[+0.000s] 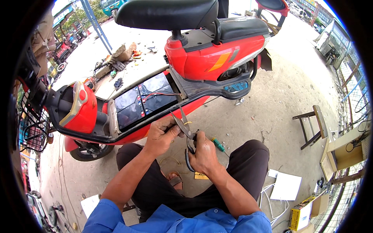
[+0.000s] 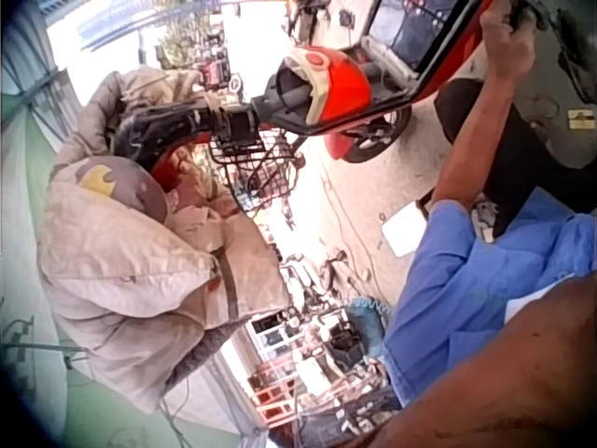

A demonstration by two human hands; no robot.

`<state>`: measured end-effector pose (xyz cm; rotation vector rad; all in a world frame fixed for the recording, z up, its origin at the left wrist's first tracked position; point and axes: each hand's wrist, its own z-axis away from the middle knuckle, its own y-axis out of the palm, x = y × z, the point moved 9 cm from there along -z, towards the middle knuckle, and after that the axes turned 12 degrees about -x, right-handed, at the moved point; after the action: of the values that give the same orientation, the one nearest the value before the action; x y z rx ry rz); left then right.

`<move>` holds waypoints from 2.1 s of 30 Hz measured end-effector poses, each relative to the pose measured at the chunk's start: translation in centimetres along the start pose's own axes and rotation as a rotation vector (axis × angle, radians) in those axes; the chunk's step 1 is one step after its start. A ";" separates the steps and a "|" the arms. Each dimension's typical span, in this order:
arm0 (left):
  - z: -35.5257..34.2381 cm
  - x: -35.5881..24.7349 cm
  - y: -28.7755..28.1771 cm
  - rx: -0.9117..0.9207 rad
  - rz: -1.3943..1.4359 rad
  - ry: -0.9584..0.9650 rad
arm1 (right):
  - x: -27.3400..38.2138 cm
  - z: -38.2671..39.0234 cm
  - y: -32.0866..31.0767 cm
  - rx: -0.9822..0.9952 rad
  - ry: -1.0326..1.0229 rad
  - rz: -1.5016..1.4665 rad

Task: The person sits beside a red electric scooter with its seat removed, exposing the battery pack. They use pliers and a screwdriver to strip and twist wires connected to the battery terminals. Another person sits nearby holding a helmet.

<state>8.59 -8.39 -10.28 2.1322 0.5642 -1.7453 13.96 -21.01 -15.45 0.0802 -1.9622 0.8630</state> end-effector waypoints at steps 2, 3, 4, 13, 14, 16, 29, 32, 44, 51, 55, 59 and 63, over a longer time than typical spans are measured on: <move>0.0 0.2 -0.1 -0.001 -0.001 0.015 | 0.2 0.0 -0.1 -0.008 -0.002 -0.007; -0.1 0.2 -0.1 -0.002 -0.002 0.022 | 0.4 0.0 -0.2 -0.016 -0.015 -0.002; 0.0 0.3 -0.1 -0.013 0.012 0.009 | 0.6 -0.1 -0.3 -0.023 -0.028 0.003; -0.1 0.0 -0.7 -0.110 -0.091 0.109 | 0.9 -0.1 -0.9 -0.080 -0.061 0.040; -0.1 0.1 -0.9 -0.105 -0.144 0.126 | 1.0 -0.1 -1.0 -0.084 -0.064 0.041; -0.1 0.2 -1.1 -0.113 -0.196 0.165 | 0.8 -0.1 -0.9 -0.088 -0.060 0.047; 0.0 0.7 -0.3 -0.073 0.138 -0.159 | 1.3 -0.9 -2.1 -0.126 -0.144 0.147; 0.0 1.1 -0.4 -0.061 0.169 -0.181 | 1.0 -0.9 -1.8 -0.084 -0.117 0.159; -0.2 1.5 -0.9 -0.073 0.117 -0.184 | 1.0 -0.7 -1.3 0.000 -0.065 0.063; -0.6 3.2 -1.5 -0.088 0.192 -0.195 | -0.1 0.3 0.8 0.299 0.185 -0.388; -0.6 2.7 -1.5 -0.136 0.110 -0.119 | 0.1 0.5 1.5 0.393 0.210 -0.552; -0.2 0.4 -0.8 -0.168 -0.177 0.119 | -0.5 0.3 1.2 0.299 0.215 -0.407; 0.1 0.6 -0.2 -0.102 -0.180 0.098 | 0.1 -0.5 -0.3 0.150 0.087 -0.134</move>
<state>8.52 -8.24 -10.87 2.1621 0.8766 -1.6686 14.45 -20.90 -15.07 0.2542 -1.7879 0.9085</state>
